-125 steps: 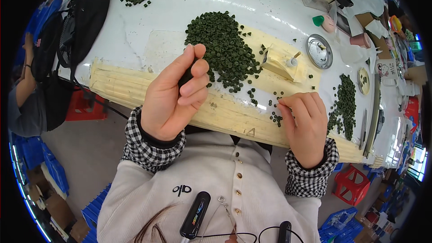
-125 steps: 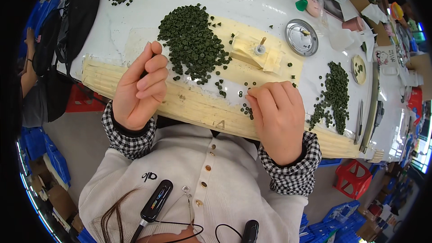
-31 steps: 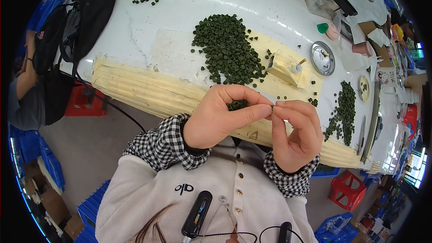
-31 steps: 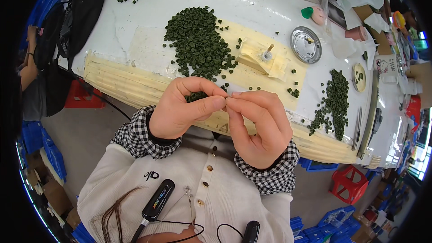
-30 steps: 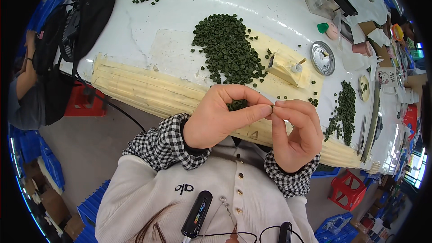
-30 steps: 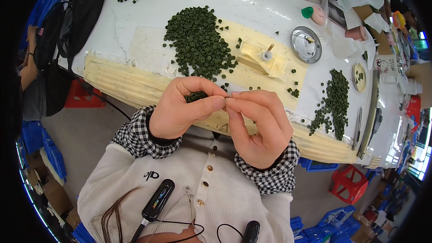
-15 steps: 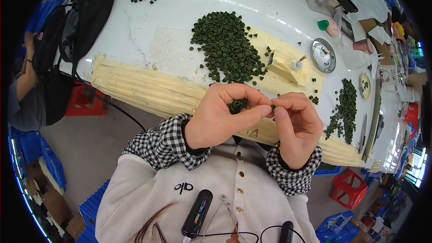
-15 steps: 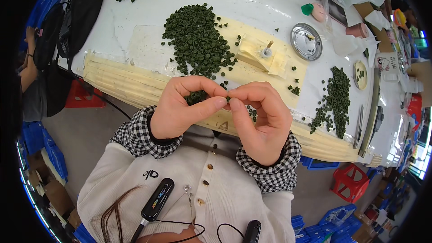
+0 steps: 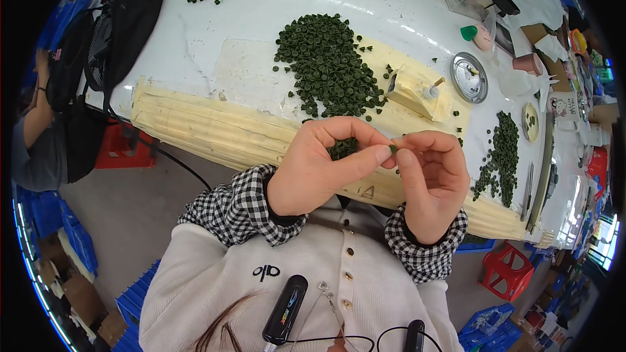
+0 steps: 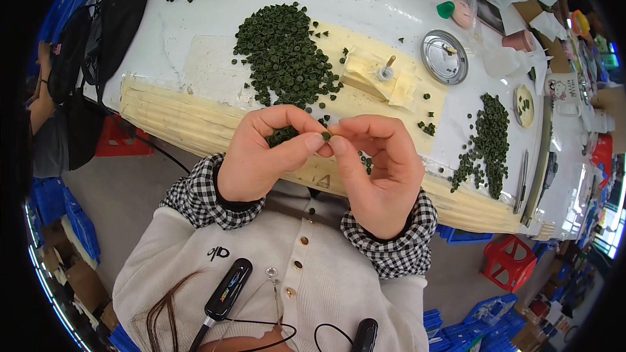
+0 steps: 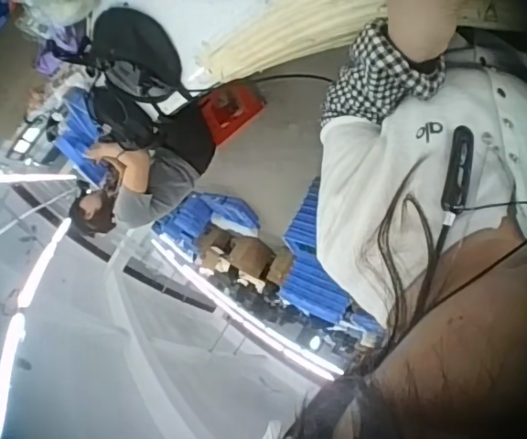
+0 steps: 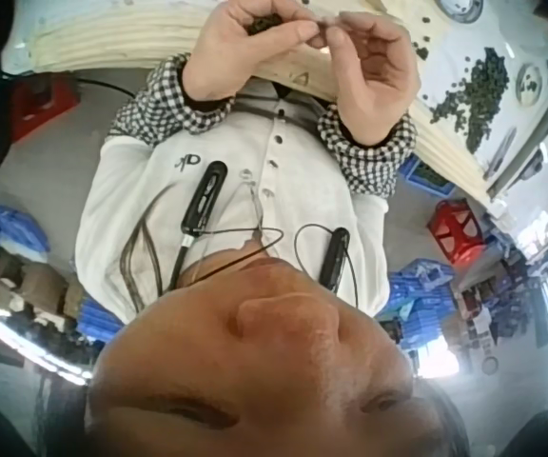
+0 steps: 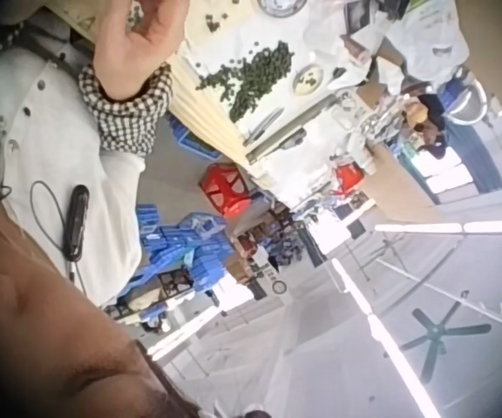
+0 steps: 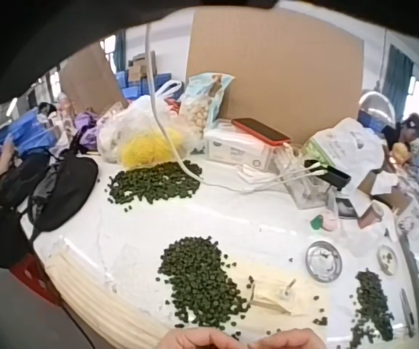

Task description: The person is manually inserting small black pegs into green plastic parts on a factory workbench.

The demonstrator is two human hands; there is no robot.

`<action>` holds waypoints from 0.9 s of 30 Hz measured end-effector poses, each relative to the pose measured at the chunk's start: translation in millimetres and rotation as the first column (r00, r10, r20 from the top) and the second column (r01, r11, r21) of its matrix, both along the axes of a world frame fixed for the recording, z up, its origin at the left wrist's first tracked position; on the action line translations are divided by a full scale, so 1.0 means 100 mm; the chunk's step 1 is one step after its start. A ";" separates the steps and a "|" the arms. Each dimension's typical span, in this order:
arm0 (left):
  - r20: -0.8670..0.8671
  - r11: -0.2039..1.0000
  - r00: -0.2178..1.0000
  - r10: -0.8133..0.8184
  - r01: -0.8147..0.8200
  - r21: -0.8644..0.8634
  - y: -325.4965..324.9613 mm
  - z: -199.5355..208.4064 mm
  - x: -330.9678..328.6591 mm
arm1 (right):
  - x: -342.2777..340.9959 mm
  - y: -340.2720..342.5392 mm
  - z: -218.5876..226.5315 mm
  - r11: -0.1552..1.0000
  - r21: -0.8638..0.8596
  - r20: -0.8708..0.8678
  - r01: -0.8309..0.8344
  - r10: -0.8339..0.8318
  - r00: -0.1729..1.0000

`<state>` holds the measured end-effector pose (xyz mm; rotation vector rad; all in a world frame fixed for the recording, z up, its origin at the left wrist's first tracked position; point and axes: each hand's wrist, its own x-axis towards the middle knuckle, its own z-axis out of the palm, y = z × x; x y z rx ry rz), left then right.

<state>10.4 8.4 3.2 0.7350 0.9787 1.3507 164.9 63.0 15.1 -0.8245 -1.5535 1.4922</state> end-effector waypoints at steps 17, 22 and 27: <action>0.682 0.975 0.706 0.191 -0.057 -0.215 0.03 0.10 -0.28 | 0.21 0.31 0.00 0.769 0.615 0.634 -0.173 -0.353 0.688; 0.682 0.995 0.731 -0.009 0.072 -0.064 -0.01 0.01 -0.32 | 0.18 0.29 0.00 0.741 0.622 0.687 -0.253 -0.361 0.631; 0.602 0.976 0.798 0.025 0.110 -0.185 0.00 0.13 -0.20 | 0.14 0.23 -0.04 0.708 0.652 0.690 -0.271 -0.406 0.600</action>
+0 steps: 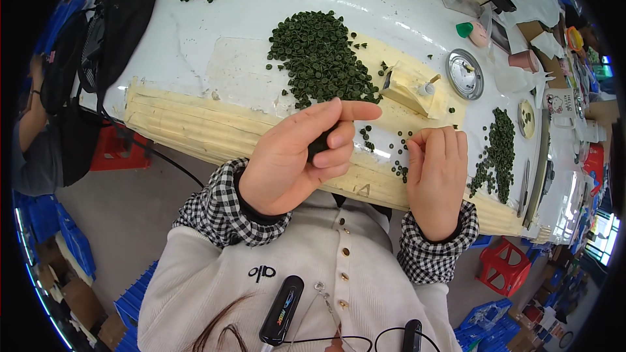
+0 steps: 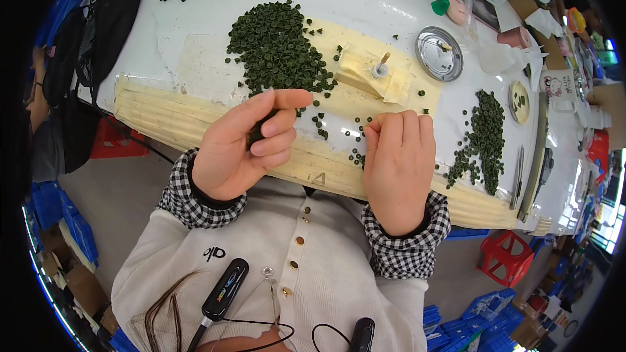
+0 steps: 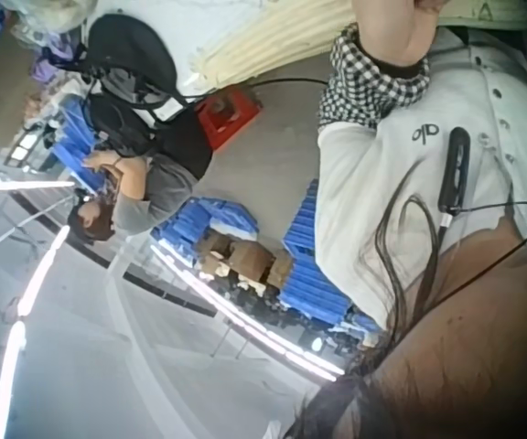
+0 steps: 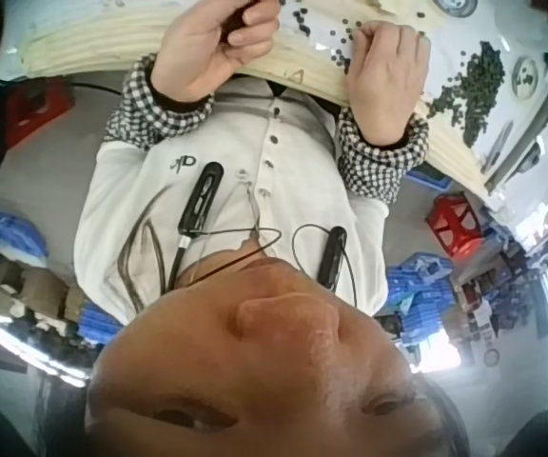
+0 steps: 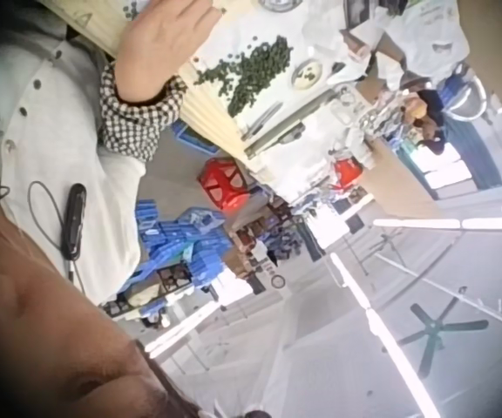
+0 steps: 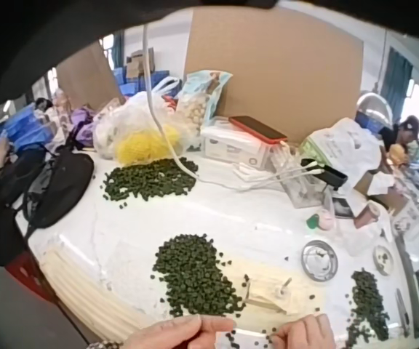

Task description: The person is manually inserting small black pegs into green plastic parts on a factory workbench.

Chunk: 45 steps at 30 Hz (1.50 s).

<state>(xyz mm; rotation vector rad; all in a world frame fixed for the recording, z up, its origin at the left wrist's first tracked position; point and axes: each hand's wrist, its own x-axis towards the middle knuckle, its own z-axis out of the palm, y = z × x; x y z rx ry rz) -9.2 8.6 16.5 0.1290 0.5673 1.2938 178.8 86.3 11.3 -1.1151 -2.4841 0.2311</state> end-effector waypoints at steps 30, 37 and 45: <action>-0.025 0.984 0.984 -0.175 0.176 0.014 0.00 -0.13 0.14 | -0.01 -0.17 0.09 0.989 -0.149 -0.523 -0.010 -0.070 0.849; -0.056 0.991 0.990 -0.131 0.131 -0.004 0.00 -0.10 0.15 | 0.00 -0.18 0.04 0.971 -0.238 -0.604 -0.009 -0.141 0.785; -0.054 0.992 0.991 -0.124 0.125 0.015 -0.03 -0.13 0.14 | -0.01 -0.24 0.04 0.930 -0.368 -0.647 -0.015 -0.245 0.723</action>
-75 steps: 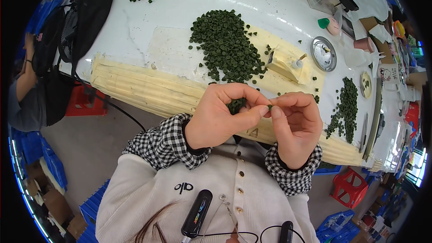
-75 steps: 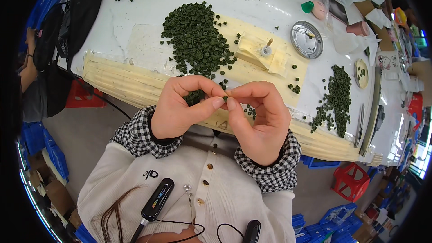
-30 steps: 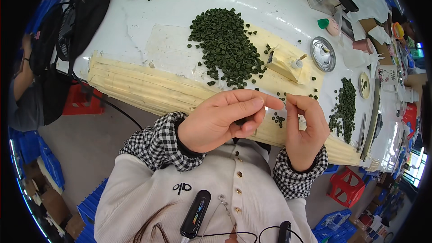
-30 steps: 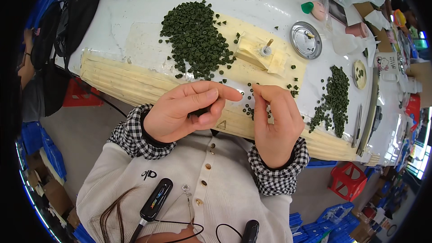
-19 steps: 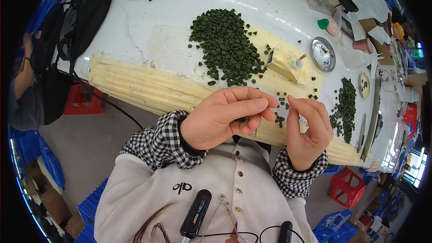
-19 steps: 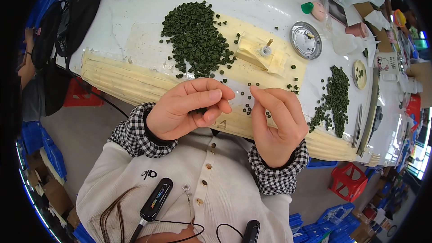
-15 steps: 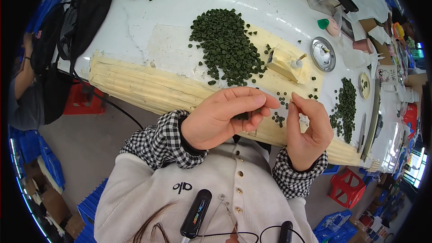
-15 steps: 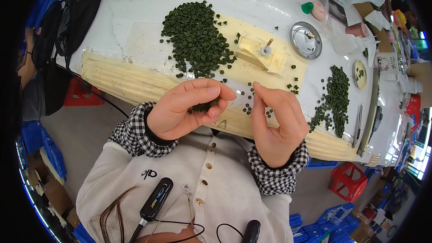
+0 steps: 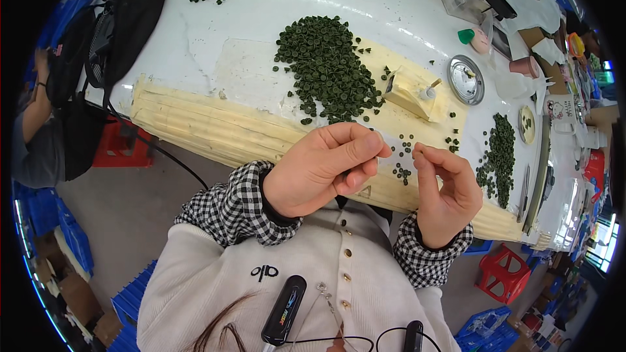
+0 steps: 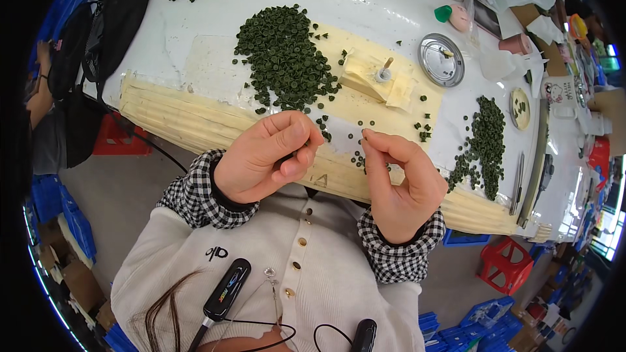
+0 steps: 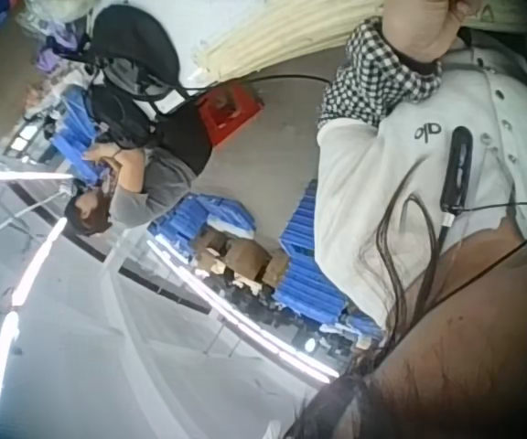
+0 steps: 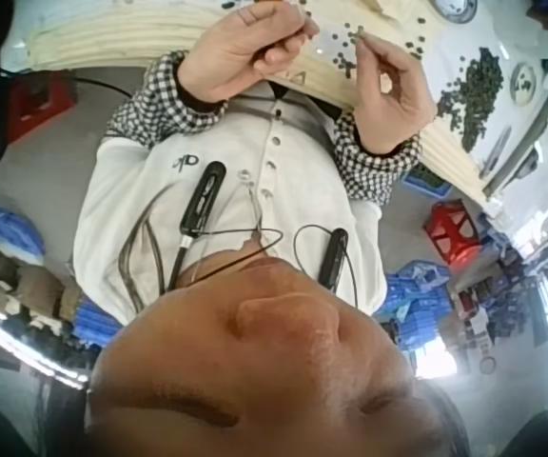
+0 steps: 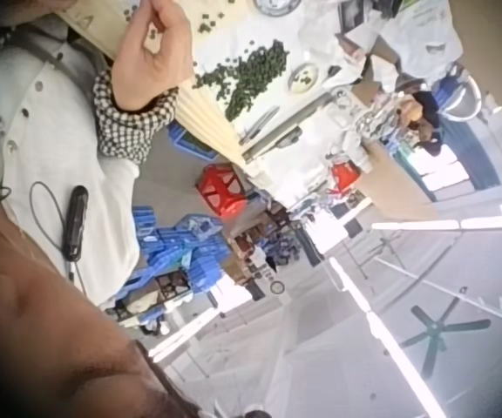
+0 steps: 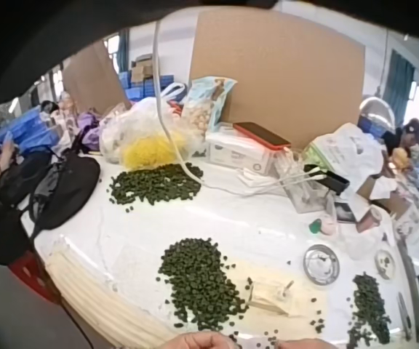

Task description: The person is manually inserting small black pegs into green plastic parts on a factory workbench.

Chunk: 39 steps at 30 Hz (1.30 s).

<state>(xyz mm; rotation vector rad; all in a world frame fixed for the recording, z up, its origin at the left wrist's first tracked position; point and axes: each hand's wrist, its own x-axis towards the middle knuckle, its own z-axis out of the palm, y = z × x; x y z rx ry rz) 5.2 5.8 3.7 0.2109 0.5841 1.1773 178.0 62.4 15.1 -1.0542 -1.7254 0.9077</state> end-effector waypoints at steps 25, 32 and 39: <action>0.043 0.996 0.999 0.021 -0.024 0.082 0.00 -0.04 -0.01 | -0.06 -0.04 0.01 0.957 -0.115 -0.207 -0.266 0.239 0.949; -0.045 0.990 0.997 0.070 -0.063 0.127 -0.04 -0.08 -0.01 | -0.09 -0.05 -0.02 0.943 -0.149 -0.242 -0.298 0.258 0.935; -0.296 0.981 0.947 0.124 -0.073 0.178 -0.03 -0.05 0.06 | -0.09 -0.06 0.02 0.936 -0.160 -0.240 -0.312 0.270 0.932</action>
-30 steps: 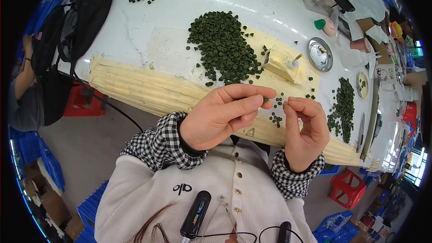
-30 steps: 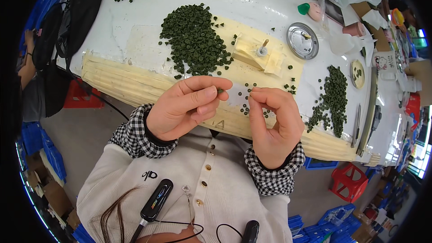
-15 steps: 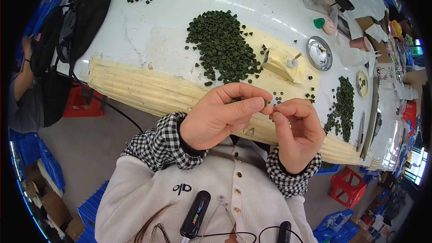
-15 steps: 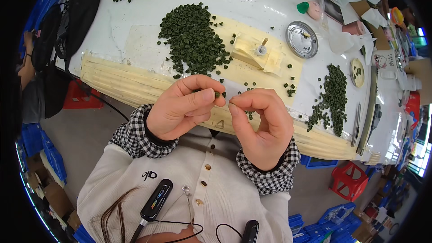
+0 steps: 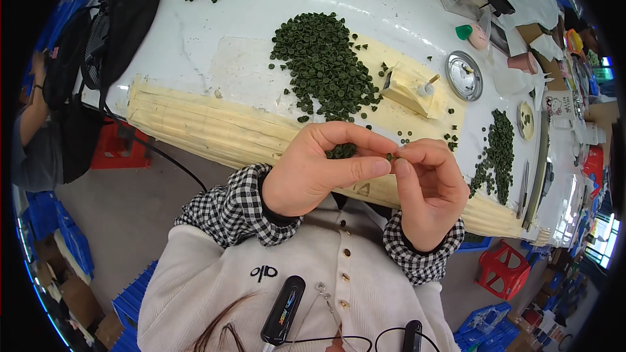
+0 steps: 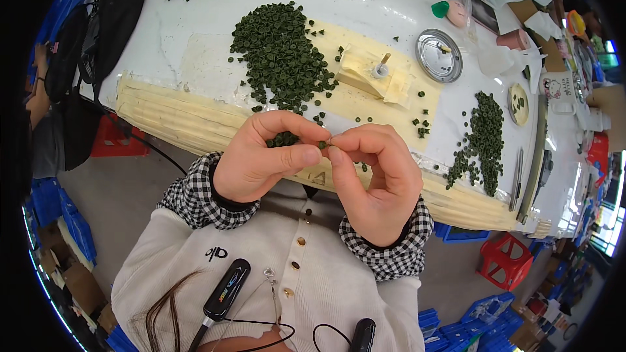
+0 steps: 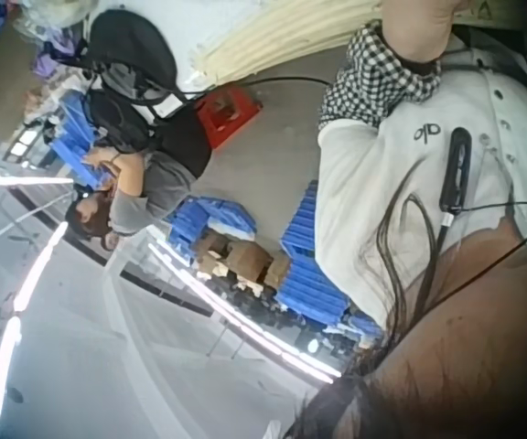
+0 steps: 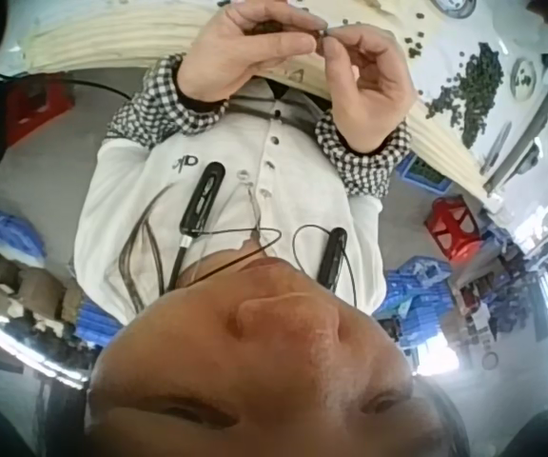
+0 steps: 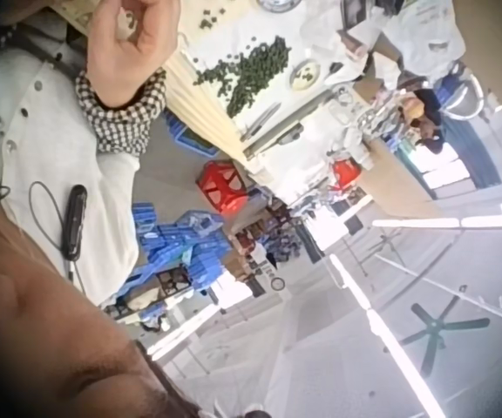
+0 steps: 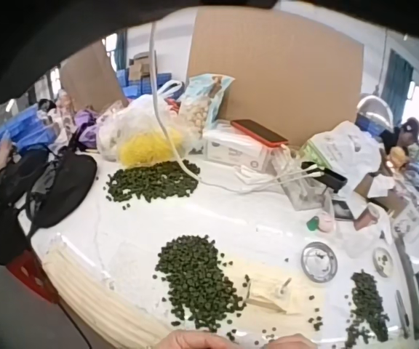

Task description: The person is manually inserting small black pegs into green plastic parts on a factory workbench.

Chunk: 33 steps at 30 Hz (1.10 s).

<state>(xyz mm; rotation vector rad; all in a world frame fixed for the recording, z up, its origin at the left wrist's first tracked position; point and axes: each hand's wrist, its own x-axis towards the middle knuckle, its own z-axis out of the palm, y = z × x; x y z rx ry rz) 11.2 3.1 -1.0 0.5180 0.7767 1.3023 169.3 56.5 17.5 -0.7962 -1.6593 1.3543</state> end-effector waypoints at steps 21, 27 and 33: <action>-0.207 0.982 0.961 0.185 -0.171 0.083 0.04 0.00 0.02 | -0.04 -0.08 -0.01 0.972 0.225 0.135 0.069 -0.101 0.986; 0.108 0.998 0.993 -0.047 0.052 -0.046 0.04 0.05 -0.02 | 0.06 0.05 -0.01 0.998 0.034 -0.043 -0.051 0.052 0.998; 0.077 0.996 0.994 -0.080 0.082 -0.024 0.05 0.02 -0.03 | 0.05 0.04 0.01 0.993 0.115 0.036 -0.009 0.005 0.999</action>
